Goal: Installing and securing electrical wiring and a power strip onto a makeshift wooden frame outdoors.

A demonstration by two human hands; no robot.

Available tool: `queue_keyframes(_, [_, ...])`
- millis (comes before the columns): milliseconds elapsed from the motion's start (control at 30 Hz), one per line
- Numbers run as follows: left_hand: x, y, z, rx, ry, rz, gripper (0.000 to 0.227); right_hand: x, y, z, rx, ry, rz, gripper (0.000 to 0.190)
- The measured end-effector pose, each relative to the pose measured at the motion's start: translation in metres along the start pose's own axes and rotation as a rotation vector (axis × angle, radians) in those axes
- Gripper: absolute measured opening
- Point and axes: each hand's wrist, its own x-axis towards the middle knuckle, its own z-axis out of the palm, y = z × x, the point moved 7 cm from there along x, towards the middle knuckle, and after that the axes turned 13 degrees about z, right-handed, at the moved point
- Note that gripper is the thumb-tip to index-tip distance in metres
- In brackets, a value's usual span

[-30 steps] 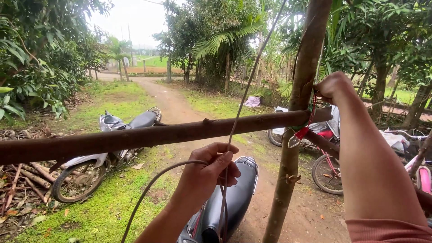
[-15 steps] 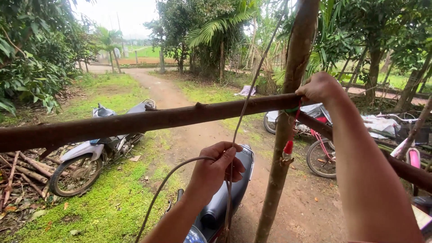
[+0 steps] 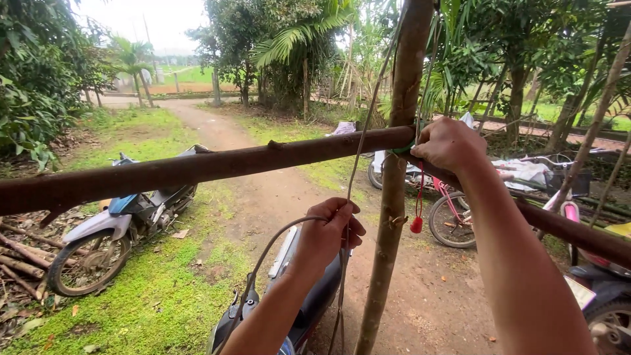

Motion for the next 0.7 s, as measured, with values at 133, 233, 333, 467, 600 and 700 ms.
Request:
queue_keyframes(133, [0.007,-0.015,0.010,-0.036,-0.001,-0.022,0.019,-0.004,0.006,-0.010,-0.072,-0.001,-0.003,0.019])
queue_keyframes(233, [0.008,-0.026,0.016,-0.047,-0.007,-0.007,0.020,0.011,0.024,-0.001,0.030,-0.039,-0.003,0.020])
queue_keyframes(333, [0.014,-0.047,0.023,-0.056,-0.010,0.027,0.020,0.027,0.041,0.004,0.074,-0.034,-0.016,0.016])
queue_keyframes(467, [0.012,-0.035,0.035,-0.071,-0.022,0.091,0.019,0.023,0.040,0.004,0.034,-0.052,-0.018,0.017])
queue_keyframes(600, [0.019,-0.040,0.040,0.007,-0.018,0.135,0.020,0.003,0.032,0.001,0.053,-0.102,0.018,0.014])
queue_keyframes(700, [0.023,-0.075,0.045,0.064,0.003,0.090,0.021,-0.007,0.027,-0.003,0.007,-0.103,0.017,0.016])
